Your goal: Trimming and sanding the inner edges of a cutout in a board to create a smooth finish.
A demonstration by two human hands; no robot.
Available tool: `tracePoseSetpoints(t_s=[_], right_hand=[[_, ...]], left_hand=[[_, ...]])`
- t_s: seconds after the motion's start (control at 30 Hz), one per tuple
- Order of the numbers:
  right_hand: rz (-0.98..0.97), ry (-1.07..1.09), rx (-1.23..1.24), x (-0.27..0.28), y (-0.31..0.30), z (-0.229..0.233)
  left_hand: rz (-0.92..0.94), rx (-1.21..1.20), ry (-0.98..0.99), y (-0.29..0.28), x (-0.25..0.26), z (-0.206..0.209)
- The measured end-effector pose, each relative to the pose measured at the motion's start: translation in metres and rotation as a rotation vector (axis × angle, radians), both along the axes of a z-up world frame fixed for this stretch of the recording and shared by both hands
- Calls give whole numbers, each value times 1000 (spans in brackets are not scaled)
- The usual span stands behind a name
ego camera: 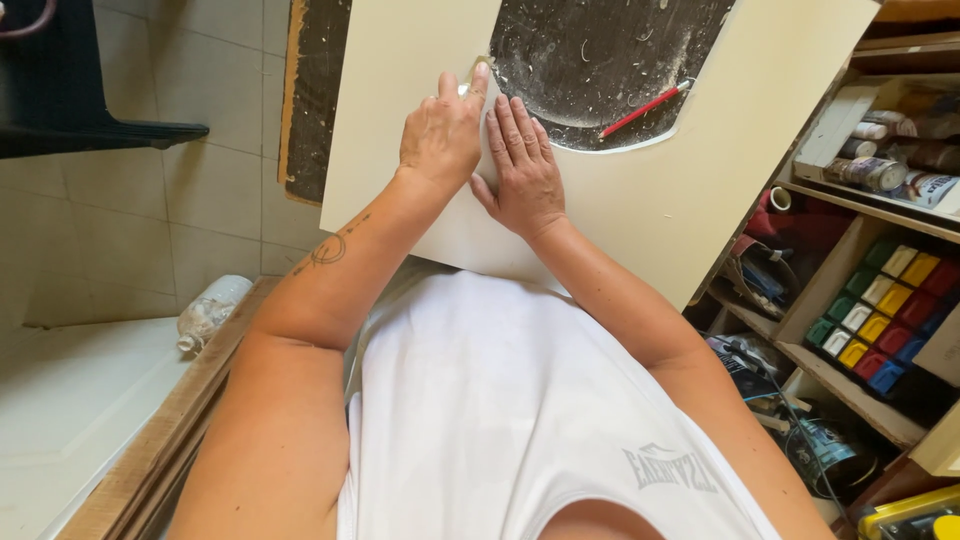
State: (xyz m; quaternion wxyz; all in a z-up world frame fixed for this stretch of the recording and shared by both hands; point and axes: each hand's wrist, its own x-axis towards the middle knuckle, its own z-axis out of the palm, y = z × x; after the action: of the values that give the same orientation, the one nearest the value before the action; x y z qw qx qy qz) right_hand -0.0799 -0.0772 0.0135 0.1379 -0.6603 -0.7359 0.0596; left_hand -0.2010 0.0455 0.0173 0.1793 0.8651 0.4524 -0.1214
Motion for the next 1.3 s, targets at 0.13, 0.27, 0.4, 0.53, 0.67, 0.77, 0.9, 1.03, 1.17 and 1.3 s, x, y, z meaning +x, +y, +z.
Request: tracePoseSetpoints(t_s=[0.13, 0.27, 0.4, 0.53, 0.67, 0.77, 0.9, 1.03, 1.17, 1.3], right_hand=[[-5, 2, 7, 0, 0, -1], [-2, -8, -1, 0, -1, 0], [-8, 0, -9, 1, 1, -1], [-9, 5, 14, 1, 0, 3], [-14, -14, 15, -1, 7, 6], [-27, 7, -36, -2, 24, 4], [-6, -85, -236, 8, 75, 0], [-62, -18, -275, 21, 114, -17], [-98, 20, -220, 16, 115, -32], [-50, 34, -171, 2, 89, -18]], left_hand=[[-2, -54, -14, -3, -4, 10], [13, -14, -28, -1, 1, 5], [14, -24, -89, -6, -8, 11], [25, 6, -165, 7, -20, 25], [62, 20, -217, 25, -30, 38], [88, 42, -265, 23, -37, 35], [122, 9, -284, 18, -43, 32], [155, -39, -315, 10, -53, 31], [188, -46, -344, 14, -63, 25], [143, -6, -363, 35, -63, 30]])
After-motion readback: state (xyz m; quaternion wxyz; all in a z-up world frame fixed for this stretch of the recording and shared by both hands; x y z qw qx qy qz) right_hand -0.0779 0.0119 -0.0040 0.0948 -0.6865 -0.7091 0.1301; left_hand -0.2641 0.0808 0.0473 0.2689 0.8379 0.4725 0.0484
